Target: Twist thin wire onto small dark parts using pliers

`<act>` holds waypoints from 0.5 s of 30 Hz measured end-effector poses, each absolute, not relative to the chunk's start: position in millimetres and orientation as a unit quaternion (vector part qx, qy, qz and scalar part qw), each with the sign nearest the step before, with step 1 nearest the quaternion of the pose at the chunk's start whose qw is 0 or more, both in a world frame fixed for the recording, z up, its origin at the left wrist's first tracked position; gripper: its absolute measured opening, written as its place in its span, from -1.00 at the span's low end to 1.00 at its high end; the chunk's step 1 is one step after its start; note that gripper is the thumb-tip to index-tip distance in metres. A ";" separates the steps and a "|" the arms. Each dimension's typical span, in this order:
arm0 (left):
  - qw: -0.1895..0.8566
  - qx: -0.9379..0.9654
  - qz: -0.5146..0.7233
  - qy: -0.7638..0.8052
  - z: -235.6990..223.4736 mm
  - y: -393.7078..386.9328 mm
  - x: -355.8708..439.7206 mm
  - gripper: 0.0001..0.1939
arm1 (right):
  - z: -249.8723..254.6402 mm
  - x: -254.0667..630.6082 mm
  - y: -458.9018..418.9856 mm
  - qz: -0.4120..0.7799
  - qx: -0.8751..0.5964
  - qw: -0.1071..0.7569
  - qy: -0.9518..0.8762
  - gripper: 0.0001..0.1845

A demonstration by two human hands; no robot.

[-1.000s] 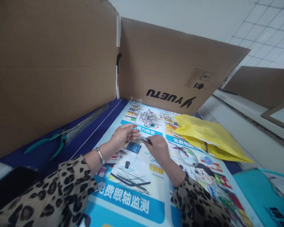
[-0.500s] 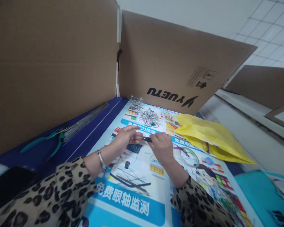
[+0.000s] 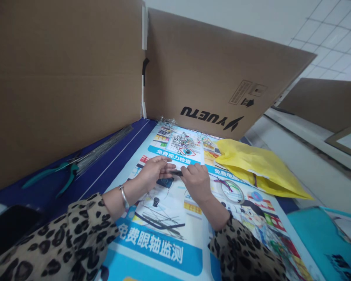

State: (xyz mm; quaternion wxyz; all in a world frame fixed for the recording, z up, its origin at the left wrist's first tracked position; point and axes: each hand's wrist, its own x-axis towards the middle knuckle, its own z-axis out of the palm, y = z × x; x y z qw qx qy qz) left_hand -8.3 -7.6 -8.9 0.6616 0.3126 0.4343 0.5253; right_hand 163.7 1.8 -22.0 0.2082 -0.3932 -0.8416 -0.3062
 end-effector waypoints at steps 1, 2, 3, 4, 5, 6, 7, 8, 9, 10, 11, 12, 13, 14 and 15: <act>0.663 0.309 0.528 0.432 -9.4 -7.5 -8.5 -0.87 | -21.8 163.5 1.7 -0.306 -0.393 0.207 -0.842 -0.84; 0.664 0.306 0.531 0.429 -10.0 -7.3 -8.6 -0.87 | -21.7 163.3 1.6 -0.305 -0.394 0.206 -0.842 -0.84; 0.665 0.304 0.534 0.424 -10.7 -7.0 -8.7 -0.87 | -21.7 163.1 1.5 -0.303 -0.394 0.204 -0.843 -0.84; 0.666 0.303 0.537 0.420 -11.3 -6.7 -8.8 -0.87 | -21.7 162.9 1.4 -0.301 -0.395 0.202 -0.844 -0.84; 0.666 0.303 0.538 0.418 -11.8 -6.5 -8.7 -0.87 | -21.7 162.7 1.3 -0.299 -0.396 0.200 -0.845 -0.84; 0.666 0.302 0.539 0.419 -12.0 -6.3 -8.7 -0.87 | -21.7 162.5 1.2 -0.299 -0.397 0.198 -0.845 -0.84; 0.665 0.302 0.538 0.421 -12.0 -6.2 -8.5 -0.87 | -21.7 162.4 1.1 -0.300 -0.398 0.197 -0.844 -0.84; 0.665 0.300 0.537 0.424 -11.7 -6.2 -8.4 -0.87 | -21.7 162.2 1.1 -0.300 -0.398 0.196 -0.844 -0.84; 0.665 0.298 0.535 0.427 -11.1 -6.3 -8.2 -0.88 | -21.7 162.2 1.0 -0.300 -0.398 0.195 -0.845 -0.83; 0.665 0.296 0.533 0.430 -10.4 -6.4 -8.1 -0.88 | -21.7 162.1 1.0 -0.301 -0.397 0.195 -0.845 -0.83; 0.666 0.295 0.532 0.432 -9.7 -6.7 -8.1 -0.89 | -21.8 162.2 1.0 -0.302 -0.396 0.194 -0.845 -0.83; 0.668 0.293 0.530 0.433 -9.1 -7.0 -8.1 -0.89 | -22.0 162.2 1.0 -0.303 -0.395 0.194 -0.845 -0.83; 0.669 0.293 0.529 0.432 -8.6 -7.3 -8.2 -0.89 | -22.3 162.4 1.1 -0.304 -0.394 0.193 -0.845 -0.83; 0.670 0.294 0.528 0.431 -8.3 -7.6 -8.3 -0.89 | -22.6 162.5 1.1 -0.305 -0.393 0.192 -0.846 -0.83; 0.671 0.295 0.528 0.428 -8.3 -7.8 -8.5 -0.89 | -22.9 162.6 1.2 -0.305 -0.393 0.190 -0.846 -0.84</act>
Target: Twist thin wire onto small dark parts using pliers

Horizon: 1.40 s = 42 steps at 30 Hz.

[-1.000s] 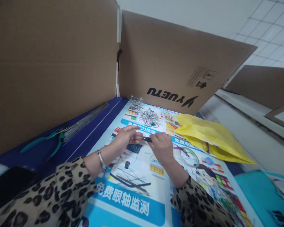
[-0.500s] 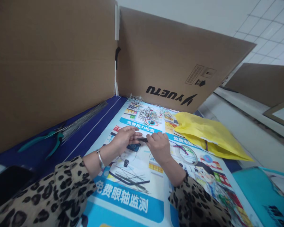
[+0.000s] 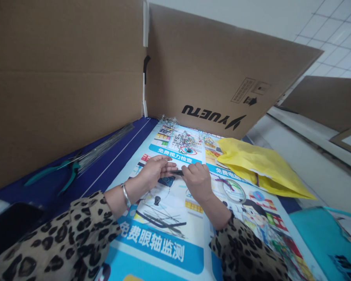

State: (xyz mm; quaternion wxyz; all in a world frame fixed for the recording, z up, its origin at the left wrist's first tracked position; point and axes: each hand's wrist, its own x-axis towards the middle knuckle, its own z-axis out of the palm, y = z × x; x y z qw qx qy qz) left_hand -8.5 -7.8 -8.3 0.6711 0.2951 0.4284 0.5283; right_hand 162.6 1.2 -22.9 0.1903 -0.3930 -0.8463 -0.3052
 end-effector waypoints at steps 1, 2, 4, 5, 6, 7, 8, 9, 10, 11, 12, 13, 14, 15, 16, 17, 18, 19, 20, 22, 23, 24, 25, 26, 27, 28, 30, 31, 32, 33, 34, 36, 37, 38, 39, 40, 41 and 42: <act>0.672 0.296 0.528 0.427 -8.4 -8.1 -8.6 -0.89 | -23.3 162.8 1.3 -0.304 -0.393 0.189 -0.847 -0.84; 0.673 0.296 0.528 0.426 -8.7 -8.2 -8.7 -0.89 | -23.7 162.9 1.4 -0.302 -0.393 0.188 -0.848 -0.84; 0.674 0.296 0.528 0.424 -9.3 -8.3 -8.7 -0.89 | -24.5 163.1 1.8 -0.297 -0.395 0.187 -0.849 -0.84; 0.675 0.295 0.527 0.424 -9.5 -8.2 -8.7 -0.89 | -24.9 163.3 2.0 -0.296 -0.395 0.187 -0.849 -0.84; 0.675 0.294 0.527 0.425 -9.7 -8.1 -8.7 -0.89 | -25.3 163.5 2.4 -0.296 -0.396 0.187 -0.849 -0.84; 0.675 0.293 0.526 0.426 -9.8 -7.8 -8.6 -0.90 | -25.7 163.7 2.7 -0.296 -0.396 0.186 -0.849 -0.85; 0.675 0.293 0.525 0.428 -9.8 -7.5 -8.5 -0.90 | -26.1 163.9 3.1 -0.297 -0.396 0.184 -0.849 -0.85; 0.674 0.293 0.524 0.431 -9.8 -7.1 -8.4 -0.90 | -26.5 164.1 3.5 -0.298 -0.395 0.182 -0.849 -0.85; 0.673 0.293 0.523 0.433 -9.7 -6.8 -8.4 -0.90 | -26.9 164.3 3.7 -0.300 -0.395 0.181 -0.849 -0.85; 0.673 0.293 0.522 0.435 -9.6 -6.4 -8.3 -0.90 | -27.2 164.4 3.9 -0.302 -0.395 0.180 -0.849 -0.85; 0.673 0.294 0.520 0.436 -9.5 -6.2 -8.3 -0.90 | -27.3 164.3 3.9 -0.304 -0.394 0.179 -0.849 -0.85; 0.672 0.294 0.520 0.437 -9.4 -6.0 -8.3 -0.90 | -27.5 164.1 3.8 -0.305 -0.394 0.178 -0.849 -0.85; 0.671 0.295 0.520 0.438 -9.3 -6.0 -8.2 -0.90 | -27.5 163.8 3.5 -0.306 -0.395 0.177 -0.848 -0.86; 0.671 0.295 0.520 0.438 -9.1 -6.1 -8.2 -0.90 | -27.5 163.4 3.1 -0.307 -0.396 0.175 -0.847 -0.87; 0.670 0.295 0.522 0.438 -9.0 -6.2 -8.3 -0.90 | -27.6 163.0 2.7 -0.307 -0.399 0.174 -0.847 -0.88; 0.668 0.295 0.523 0.438 -8.8 -6.4 -8.3 -0.90 | -27.6 162.5 2.3 -0.306 -0.402 0.172 -0.846 -0.89; 0.666 0.295 0.526 0.439 -8.5 -6.6 -8.4 -0.90 | -27.8 162.1 2.0 -0.305 -0.405 0.170 -0.845 -0.89; 0.663 0.295 0.530 0.439 -8.2 -6.7 -8.5 -0.91 | -28.1 161.7 1.8 -0.303 -0.408 0.169 -0.845 -0.90; 0.660 0.294 0.533 0.439 -7.8 -6.8 -8.6 -0.91 | -28.5 161.5 1.8 -0.301 -0.410 0.168 -0.845 -0.90; 0.655 0.297 0.539 0.439 -7.2 -6.7 -9.0 -0.91 | -29.7 161.3 2.0 -0.293 -0.412 0.165 -0.847 -0.90; 0.652 0.300 0.541 0.438 -6.9 -6.6 -9.2 -0.91 | -30.3 161.4 2.2 -0.287 -0.413 0.161 -0.849 -0.90; 0.651 0.304 0.541 0.437 -6.7 -6.4 -9.4 -0.91 | -30.9 161.4 2.4 -0.279 -0.415 0.157 -0.852 -0.89; 0.649 0.310 0.541 0.436 -6.7 -6.3 -9.7 -0.90 | -31.2 161.4 2.6 -0.269 -0.419 0.151 -0.854 -0.89; 0.648 0.315 0.541 0.434 -6.7 -6.1 -10.0 -0.90 | -31.3 161.3 2.6 -0.257 -0.425 0.142 -0.856 -0.89; 0.646 0.320 0.541 0.433 -6.9 -5.8 -10.4 -0.90 | -30.9 161.0 2.5 -0.243 -0.433 0.130 -0.858 -0.89; 0.645 0.325 0.541 0.431 -7.1 -5.5 -10.7 -0.89 | -29.9 160.5 2.2 -0.227 -0.443 0.114 -0.860 -0.89; 0.642 0.340 0.541 0.425 -7.6 -4.8 -11.5 -0.89 | -26.1 158.8 1.0 -0.185 -0.466 0.074 -0.862 -0.87; 0.641 0.347 0.541 0.421 -7.8 -4.3 -11.9 -0.89 | -23.3 157.7 0.1 -0.162 -0.479 0.054 -0.861 -0.84; 0.640 0.354 0.540 0.416 -7.8 -3.9 -12.4 -0.89 | -20.0 156.5 -0.9 -0.136 -0.491 0.037 -0.860 -0.79; 0.641 0.359 0.539 0.411 -7.6 -3.5 -12.8 -0.89 | -16.3 155.5 -1.9 -0.109 -0.500 0.026 -0.859 -0.74; 0.643 0.365 0.538 0.405 -7.2 -3.2 -13.3 -0.89 | -12.6 154.6 -2.8 -0.083 -0.508 0.019 -0.857 -0.68; 0.648 0.376 0.534 0.392 -6.1 -2.8 -14.1 -0.88 | -5.8 153.9 -4.0 -0.027 -0.517 0.009 -0.856 -0.65; 0.649 0.384 0.531 0.387 -5.6 -2.8 -14.4 -0.88 | -3.1 154.0 -4.2 0.002 -0.520 0.006 -0.854 -0.64; 0.649 0.391 0.530 0.382 -5.2 -2.9 -14.8 -0.87 | -0.9 154.6 -4.2 0.034 -0.522 0.007 -0.852 -0.64; 0.649 0.399 0.528 0.376 -5.1 -3.0 -15.1 -0.86 | 0.6 155.5 -3.9 0.068 -0.521 0.012 -0.851 -0.65; 0.649 0.406 0.526 0.371 -5.3 -3.1 -15.5 -0.85 | 1.5 156.8 -3.3 0.104 -0.518 0.020 -0.849 -0.65; 0.650 0.413 0.524 0.364 -5.8 -3.2 -15.9 -0.84 | 1.9 158.3 -2.5 0.142 -0.512 0.030 -0.847 -0.64; 0.651 0.421 0.521 0.357 -6.4 -3.3 -16.3 -0.83 | 2.0 159.9 -1.5 0.184 -0.505 0.038 -0.842 -0.64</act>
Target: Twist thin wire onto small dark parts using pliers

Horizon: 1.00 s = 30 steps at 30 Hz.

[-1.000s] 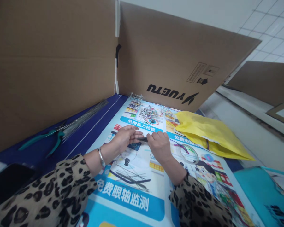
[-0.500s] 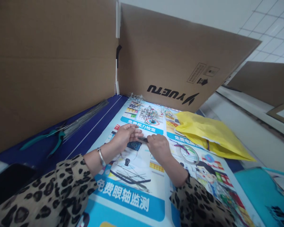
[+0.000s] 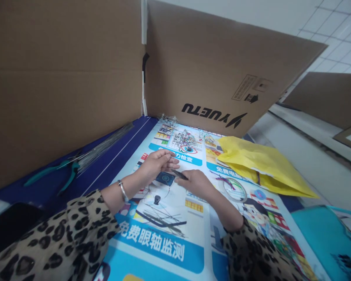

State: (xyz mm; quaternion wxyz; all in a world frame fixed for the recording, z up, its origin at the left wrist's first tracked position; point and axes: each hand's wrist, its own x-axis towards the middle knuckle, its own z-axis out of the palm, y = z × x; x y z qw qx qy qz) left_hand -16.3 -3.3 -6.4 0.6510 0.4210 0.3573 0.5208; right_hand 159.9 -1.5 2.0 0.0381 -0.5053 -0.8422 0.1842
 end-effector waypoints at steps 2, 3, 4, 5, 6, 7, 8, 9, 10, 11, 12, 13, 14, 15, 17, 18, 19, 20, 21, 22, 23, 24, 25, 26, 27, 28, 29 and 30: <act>0.656 0.438 0.512 0.341 -7.7 -3.3 -17.3 -0.81 | 2.2 163.2 0.5 0.272 -0.492 0.045 -0.826 -0.63; 0.659 0.447 0.506 0.333 -8.2 -3.3 -17.8 -0.81 | 2.5 164.7 1.4 0.314 -0.486 0.043 -0.814 -0.64; 0.662 0.456 0.498 0.326 -8.4 -3.4 -18.2 -0.80 | 3.3 166.0 2.1 0.352 -0.482 0.038 -0.802 -0.64; 0.664 0.466 0.490 0.319 -8.4 -3.5 -18.6 -0.80 | 4.5 167.1 2.6 0.384 -0.477 0.033 -0.790 -0.65; 0.665 0.477 0.482 0.313 -8.0 -3.7 -19.0 -0.79 | 6.2 167.9 2.8 0.410 -0.470 0.029 -0.781 -0.66; 0.664 0.487 0.475 0.309 -7.5 -4.0 -19.2 -0.79 | 8.2 168.6 2.7 0.433 -0.463 0.026 -0.773 -0.66; 0.663 0.496 0.469 0.306 -6.8 -4.3 -19.4 -0.79 | 10.3 169.1 2.5 0.454 -0.454 0.025 -0.766 -0.66; 0.662 0.504 0.464 0.304 -6.0 -4.7 -19.6 -0.78 | 12.4 169.5 2.2 0.474 -0.445 0.024 -0.759 -0.65; 0.661 0.510 0.461 0.301 -5.4 -5.1 -19.7 -0.78 | 14.2 170.0 2.0 0.491 -0.437 0.022 -0.753 -0.65; 0.661 0.514 0.458 0.298 -4.8 -5.5 -19.9 -0.78 | 15.5 170.7 1.9 0.506 -0.429 0.020 -0.748 -0.64; 0.662 0.518 0.456 0.294 -4.4 -5.8 -20.0 -0.78 | 16.2 171.5 2.1 0.519 -0.422 0.017 -0.743 -0.63; 0.662 0.521 0.454 0.289 -4.2 -6.2 -20.2 -0.78 | 16.2 172.5 2.5 0.529 -0.414 0.014 -0.741 -0.62; 0.662 0.525 0.453 0.284 -4.1 -6.7 -20.3 -0.78 | 15.8 173.8 3.3 0.538 -0.406 0.009 -0.739 -0.62; 0.663 0.528 0.451 0.280 -4.0 -7.2 -20.4 -0.79 | 15.0 175.2 4.1 0.545 -0.398 0.004 -0.738 -0.61; 0.662 0.533 0.447 0.278 -3.6 -8.5 -20.4 -0.79 | 13.2 177.9 6.0 0.556 -0.389 -0.011 -0.734 -0.59; 0.661 0.535 0.446 0.279 -3.3 -9.2 -20.1 -0.79 | 12.6 179.0 6.8 0.561 -0.387 -0.018 -0.732 -0.58; 0.660 0.535 0.446 0.280 -2.8 -9.9 -19.8 -0.78 | 12.3 179.9 7.3 0.565 -0.384 -0.023 -0.730 -0.57; 0.659 0.534 0.447 0.282 -2.4 -10.4 -19.2 -0.78 | 12.4 180.4 7.6 0.566 -0.382 -0.025 -0.730 -0.57; 0.658 0.532 0.451 0.285 -2.1 -10.5 -18.5 -0.77 | 12.6 180.4 7.6 0.565 -0.381 -0.023 -0.731 -0.56; 0.656 0.526 0.457 0.291 -2.0 -10.2 -17.8 -0.77 | 12.9 180.0 7.5 0.561 -0.382 -0.017 -0.734 -0.57; 0.653 0.516 0.466 0.300 -2.2 -9.4 -17.2 -0.76 | 12.9 179.0 7.2 0.552 -0.389 -0.009 -0.738 -0.57; 0.650 0.502 0.477 0.313 -2.7 -8.1 -16.7 -0.76 | 12.4 177.5 7.0 0.532 -0.402 0.000 -0.745 -0.57; 0.645 0.484 0.490 0.331 -3.6 -6.2 -16.5 -0.77 | 11.1 175.5 6.8 0.502 -0.422 0.007 -0.755 -0.58; 0.638 0.462 0.505 0.352 -4.8 -4.1 -16.5 -0.78 | 9.0 173.0 6.7 0.460 -0.447 0.014 -0.767 -0.58; 0.630 0.438 0.521 0.375 -6.2 -1.8 -16.9 -0.81 | 5.8 170.3 6.6 0.405 -0.475 0.021 -0.781 -0.57; 0.622 0.413 0.535 0.396 -7.7 0.4 -17.6 -0.84 | 1.9 167.5 6.5 0.341 -0.503 0.031 -0.794 -0.57; 0.616 0.388 0.547 0.413 -9.1 2.4 -18.5 -0.88 | -2.8 164.8 6.3 0.276 -0.525 0.049 -0.804 -0.57; 0.613 0.366 0.556 0.426 -10.4 4.0 -19.4 -0.91 | -7.7 162.3 6.0 0.206 -0.552 0.076 -0.804 -0.59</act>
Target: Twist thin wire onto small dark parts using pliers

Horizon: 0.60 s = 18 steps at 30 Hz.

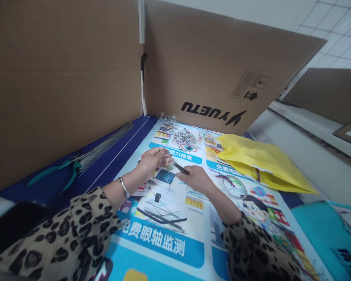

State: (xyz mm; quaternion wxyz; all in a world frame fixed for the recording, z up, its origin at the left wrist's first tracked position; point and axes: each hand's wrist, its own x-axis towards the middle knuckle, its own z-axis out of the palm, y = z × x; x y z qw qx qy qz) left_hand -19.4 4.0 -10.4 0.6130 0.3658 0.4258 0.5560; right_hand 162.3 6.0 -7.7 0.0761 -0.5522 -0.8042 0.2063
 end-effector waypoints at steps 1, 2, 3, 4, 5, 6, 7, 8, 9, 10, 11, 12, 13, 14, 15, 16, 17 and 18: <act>0.613 0.347 0.563 0.432 -11.5 5.0 -20.1 -0.94 | -12.6 160.3 5.4 0.128 -0.575 0.102 -0.802 -0.60; 0.617 0.331 0.567 0.434 -12.2 5.5 -20.6 -0.96 | -17.0 158.8 4.6 0.043 -0.581 0.124 -0.803 -0.63; 0.621 0.317 0.571 0.433 -12.7 5.3 -20.8 -0.98 | -20.6 157.9 3.5 -0.034 -0.560 0.143 -0.815 -0.68; 0.625 0.305 0.575 0.430 -13.0 4.7 -20.5 -0.98 | -23.1 157.5 2.2 -0.097 -0.529 0.160 -0.828 -0.74; 0.629 0.297 0.579 0.425 -13.1 3.7 -19.7 -0.97 | -24.4 157.4 0.8 -0.149 -0.499 0.177 -0.835 -0.78; 0.633 0.291 0.582 0.419 -13.1 2.3 -18.6 -0.96 | -24.5 157.6 -0.7 -0.191 -0.469 0.192 -0.841 -0.81; 0.638 0.288 0.583 0.412 -13.0 0.7 -17.1 -0.95 | -23.6 157.9 -2.2 -0.224 -0.445 0.204 -0.843 -0.82; 0.641 0.286 0.585 0.406 -12.9 -1.1 -15.3 -0.93 | -21.9 158.1 -3.6 -0.250 -0.427 0.213 -0.842 -0.82; 0.643 0.286 0.586 0.402 -12.6 -3.0 -13.4 -0.92 | -19.8 158.2 -5.0 -0.270 -0.413 0.219 -0.841 -0.81; 0.643 0.287 0.587 0.399 -12.3 -4.9 -11.3 -0.92 | -17.7 158.2 -6.1 -0.286 -0.402 0.223 -0.841 -0.81; 0.641 0.287 0.589 0.399 -11.9 -6.8 -9.1 -0.91 | -15.8 158.1 -7.0 -0.298 -0.393 0.225 -0.840 -0.80; 0.639 0.287 0.590 0.401 -11.4 -8.7 -7.0 -0.90 | -14.4 157.9 -7.7 -0.306 -0.386 0.226 -0.840 -0.80; 0.635 0.288 0.593 0.402 -10.8 -10.4 -4.9 -0.89 | -13.4 157.7 -8.2 -0.313 -0.380 0.227 -0.840 -0.80; 0.631 0.289 0.596 0.404 -10.1 -11.9 -2.9 -0.87 | -13.0 157.5 -8.4 -0.318 -0.376 0.227 -0.841 -0.80; 0.625 0.289 0.601 0.405 -9.4 -13.3 -1.2 -0.86 | -13.1 157.4 -8.4 -0.321 -0.373 0.226 -0.841 -0.80; 0.619 0.289 0.608 0.405 -8.8 -14.4 0.2 -0.87 | -13.5 157.4 -8.3 -0.324 -0.370 0.226 -0.841 -0.80; 0.613 0.288 0.615 0.404 -8.1 -15.2 1.3 -0.87 | -14.2 157.4 -8.1 -0.325 -0.369 0.225 -0.841 -0.80; 0.610 0.287 0.621 0.400 -7.6 -15.9 2.1 -0.86 | -15.0 157.6 -7.8 -0.325 -0.369 0.224 -0.841 -0.80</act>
